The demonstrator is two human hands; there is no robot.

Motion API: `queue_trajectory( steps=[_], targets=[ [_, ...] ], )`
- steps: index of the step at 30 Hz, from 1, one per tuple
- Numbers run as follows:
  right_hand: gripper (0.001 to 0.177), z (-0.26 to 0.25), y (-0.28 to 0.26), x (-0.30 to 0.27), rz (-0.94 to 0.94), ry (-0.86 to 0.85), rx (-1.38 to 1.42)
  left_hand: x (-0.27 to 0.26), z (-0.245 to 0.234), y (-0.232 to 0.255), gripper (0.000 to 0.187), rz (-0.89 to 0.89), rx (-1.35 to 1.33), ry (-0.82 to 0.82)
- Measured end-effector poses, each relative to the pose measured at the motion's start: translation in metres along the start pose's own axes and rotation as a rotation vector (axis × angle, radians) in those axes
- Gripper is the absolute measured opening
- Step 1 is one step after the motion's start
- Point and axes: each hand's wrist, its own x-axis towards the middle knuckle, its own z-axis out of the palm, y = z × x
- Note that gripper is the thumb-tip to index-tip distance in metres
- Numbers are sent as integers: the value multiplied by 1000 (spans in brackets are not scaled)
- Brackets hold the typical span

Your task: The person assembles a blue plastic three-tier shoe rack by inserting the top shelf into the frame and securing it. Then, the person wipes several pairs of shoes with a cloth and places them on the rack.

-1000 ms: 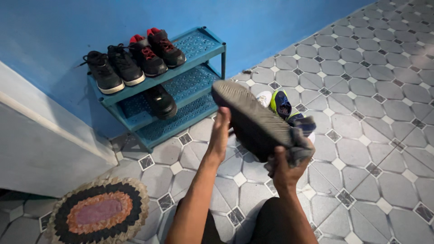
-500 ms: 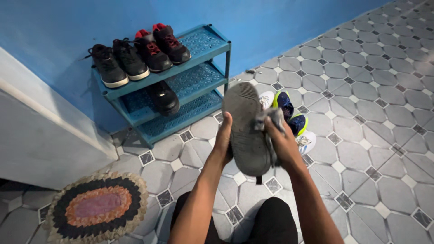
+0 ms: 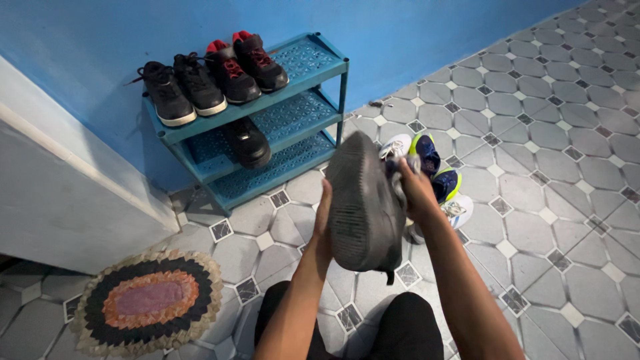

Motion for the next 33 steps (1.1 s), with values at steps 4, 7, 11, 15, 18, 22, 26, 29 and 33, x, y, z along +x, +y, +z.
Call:
queue_trajectory(
  steps=[4,7,11,15,18,22,26,29,33],
  targets=[
    [68,-36,24,-17,69,-460,-26,0,-2,20,87,39,-3,39],
    [67,-41,31,-30,-95,-430,-321,5,-9,32,91,49,193,66],
    [60,-29,25,-47,-112,-366,-121,18,-30,44,92,228,868,149],
    [38,-14,20,-73,-417,-234,-594,17,-58,50,87,307,915,292],
    [38,-5,9,-89,-1001,-392,-688,7,-62,59,88,355,757,339],
    [53,-2,-15,-98,-1283,-397,-918,-24,-42,91,93,497,663,296],
    [53,2,-31,-92,-1354,-395,-1160,-35,-3,117,102,371,1108,4],
    [48,11,-33,-83,-1437,-454,-1222,-33,23,104,132,228,2216,-113],
    [42,33,-34,-75,-1556,-588,-1202,-38,35,74,136,392,2283,96]
  ],
)
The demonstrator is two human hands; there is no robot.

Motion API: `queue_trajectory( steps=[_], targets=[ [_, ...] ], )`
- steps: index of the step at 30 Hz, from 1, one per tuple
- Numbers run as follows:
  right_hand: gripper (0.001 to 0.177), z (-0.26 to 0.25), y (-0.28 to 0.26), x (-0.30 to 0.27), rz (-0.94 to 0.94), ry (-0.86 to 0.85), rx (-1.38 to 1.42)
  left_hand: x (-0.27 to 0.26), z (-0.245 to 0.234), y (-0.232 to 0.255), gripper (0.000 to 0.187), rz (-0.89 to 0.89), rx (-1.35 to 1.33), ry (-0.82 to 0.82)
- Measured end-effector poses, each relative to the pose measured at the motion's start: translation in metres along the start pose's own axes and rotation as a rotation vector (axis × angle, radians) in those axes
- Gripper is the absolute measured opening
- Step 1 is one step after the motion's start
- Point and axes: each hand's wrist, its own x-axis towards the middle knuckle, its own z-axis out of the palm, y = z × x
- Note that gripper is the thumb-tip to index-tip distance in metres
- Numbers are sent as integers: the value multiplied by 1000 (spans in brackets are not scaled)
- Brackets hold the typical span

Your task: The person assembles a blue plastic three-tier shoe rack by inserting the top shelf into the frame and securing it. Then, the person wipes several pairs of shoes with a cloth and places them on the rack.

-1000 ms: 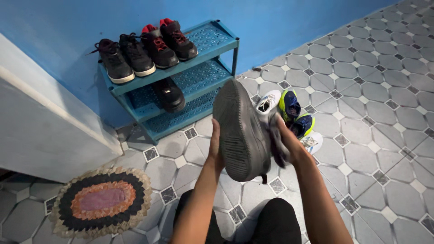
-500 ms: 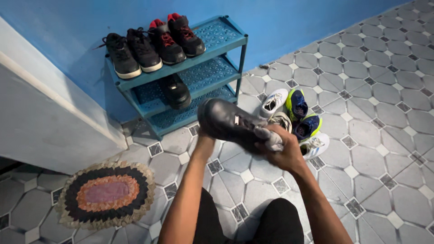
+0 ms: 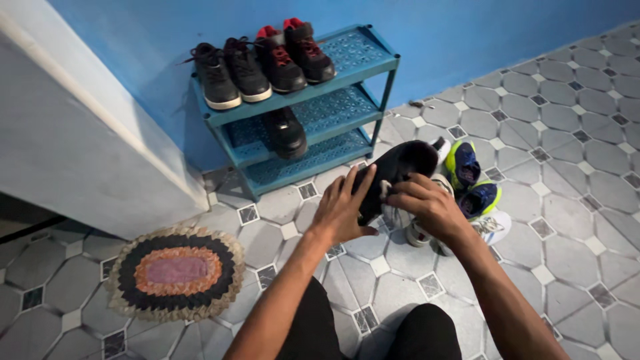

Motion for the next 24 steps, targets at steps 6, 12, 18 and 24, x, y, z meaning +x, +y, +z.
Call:
queue_trajectory(
  steps=[6,12,18,24],
  targets=[
    [43,27,-12,40,-16,27,-26,-27,18,-12,113,-201,-25,301],
    [53,70,-28,65,210,230,244,-61,11,-42,113,-551,-189,319],
    [42,144,-31,62,730,164,472,-87,10,-75,118,-879,-153,360],
    [48,206,-54,57,1113,-120,1025,-54,11,-130,121,-1066,-178,438]
  ],
)
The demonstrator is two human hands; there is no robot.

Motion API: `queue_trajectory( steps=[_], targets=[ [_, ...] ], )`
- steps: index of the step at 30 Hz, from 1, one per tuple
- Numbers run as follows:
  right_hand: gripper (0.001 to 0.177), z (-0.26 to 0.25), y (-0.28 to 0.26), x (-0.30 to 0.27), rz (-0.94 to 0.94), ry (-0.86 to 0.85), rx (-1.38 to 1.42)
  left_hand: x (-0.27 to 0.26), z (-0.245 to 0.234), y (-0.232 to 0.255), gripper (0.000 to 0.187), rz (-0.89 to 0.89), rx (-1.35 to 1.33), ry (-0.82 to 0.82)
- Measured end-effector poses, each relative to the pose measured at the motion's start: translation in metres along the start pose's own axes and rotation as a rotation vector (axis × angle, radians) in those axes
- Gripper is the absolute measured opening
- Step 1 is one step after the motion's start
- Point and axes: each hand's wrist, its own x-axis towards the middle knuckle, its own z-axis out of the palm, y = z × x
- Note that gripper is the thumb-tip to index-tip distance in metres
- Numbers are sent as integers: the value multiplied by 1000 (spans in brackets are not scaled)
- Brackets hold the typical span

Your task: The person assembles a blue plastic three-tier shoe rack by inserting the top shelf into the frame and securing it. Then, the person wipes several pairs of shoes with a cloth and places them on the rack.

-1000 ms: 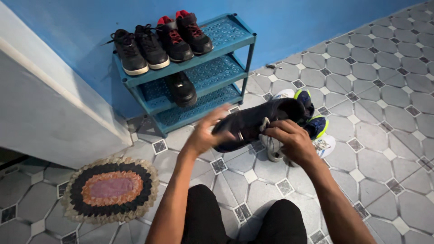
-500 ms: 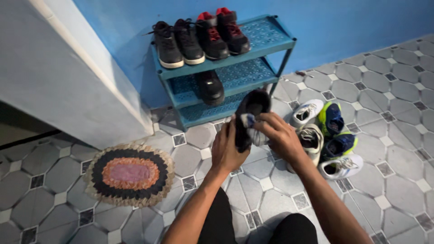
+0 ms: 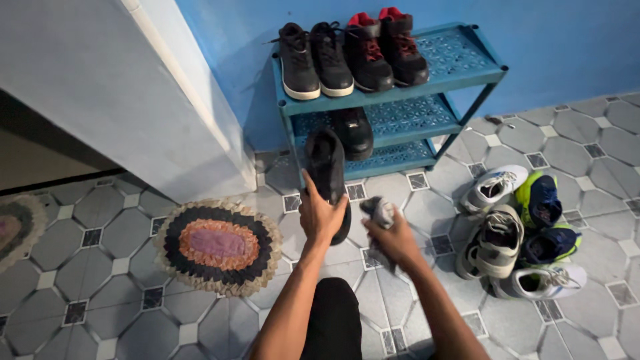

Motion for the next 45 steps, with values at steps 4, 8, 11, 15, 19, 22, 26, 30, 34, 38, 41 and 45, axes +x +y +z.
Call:
queue_trajectory(
  steps=[4,8,11,15,19,22,26,30,34,38,41,45],
  targets=[
    [50,44,4,12,201,-66,281,45,14,8,122,-75,38,31],
    [33,77,0,39,69,-73,404,77,29,11,122,-142,84,58],
    [26,92,-3,59,103,-12,413,96,37,5,120,-124,71,84],
    [21,109,0,79,123,27,633,121,56,-15,113,-39,79,53],
    [21,116,-1,113,103,67,652,132,74,-48,89,218,-11,148],
    [23,117,-4,144,67,100,620,124,79,-69,74,321,-108,94],
    [25,121,-1,171,60,134,607,115,75,-75,71,327,-140,2],
    [29,129,5,180,103,249,587,119,65,-65,72,277,-66,-18],
    [32,127,7,179,189,218,527,117,61,-53,71,198,-6,-9],
    [36,104,9,162,187,91,586,94,62,-38,60,397,20,167],
    [36,70,20,145,217,66,614,68,75,-19,43,585,81,268],
    [43,11,56,123,141,63,657,22,102,10,28,758,-137,180]
  ],
)
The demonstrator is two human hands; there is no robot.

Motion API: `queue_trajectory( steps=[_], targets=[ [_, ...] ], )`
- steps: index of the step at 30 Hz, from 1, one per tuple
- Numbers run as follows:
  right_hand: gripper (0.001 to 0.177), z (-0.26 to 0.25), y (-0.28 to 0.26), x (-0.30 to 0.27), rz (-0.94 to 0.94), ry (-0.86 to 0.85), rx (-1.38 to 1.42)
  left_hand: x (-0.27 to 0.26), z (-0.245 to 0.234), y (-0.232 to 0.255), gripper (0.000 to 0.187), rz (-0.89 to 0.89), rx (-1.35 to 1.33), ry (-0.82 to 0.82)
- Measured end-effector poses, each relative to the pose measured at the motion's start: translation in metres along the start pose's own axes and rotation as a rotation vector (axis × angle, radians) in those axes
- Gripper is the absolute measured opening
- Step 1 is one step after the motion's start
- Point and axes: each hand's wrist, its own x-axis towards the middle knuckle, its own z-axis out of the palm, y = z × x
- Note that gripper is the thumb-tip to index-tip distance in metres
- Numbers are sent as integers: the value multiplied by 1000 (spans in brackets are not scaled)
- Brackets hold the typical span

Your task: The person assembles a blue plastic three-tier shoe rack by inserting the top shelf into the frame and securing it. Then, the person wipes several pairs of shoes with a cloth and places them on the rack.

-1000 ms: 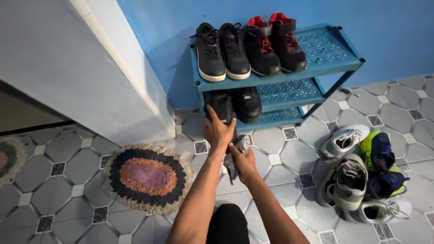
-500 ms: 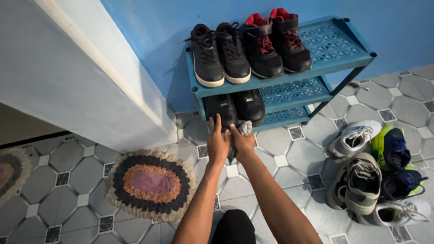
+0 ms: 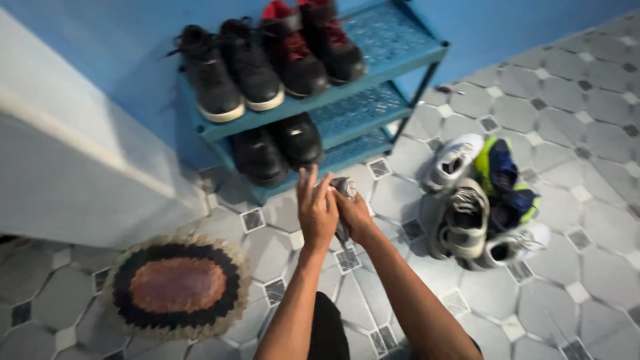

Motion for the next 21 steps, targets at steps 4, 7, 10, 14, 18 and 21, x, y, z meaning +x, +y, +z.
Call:
queue_trajectory(
  steps=[4,7,10,14,18,21],
  targets=[
    [54,-100,-11,-13,-354,377,-913,-24,33,49,25,-41,-222,-149],
    [49,-171,-27,-36,-581,408,-1329,-45,50,71,23,-56,-334,-297],
    [49,-229,-50,-69,-325,333,-1536,-61,65,83,22,-27,-350,-409],
    [54,-268,-69,-94,-60,-9,-2044,-79,86,95,24,-69,-386,-500],
    [77,-280,-69,-101,-355,336,-1389,-94,105,95,31,-109,-410,-645],
    [59,-287,-70,-109,-375,319,-1406,-111,116,94,42,-159,-407,-731]
  ],
)
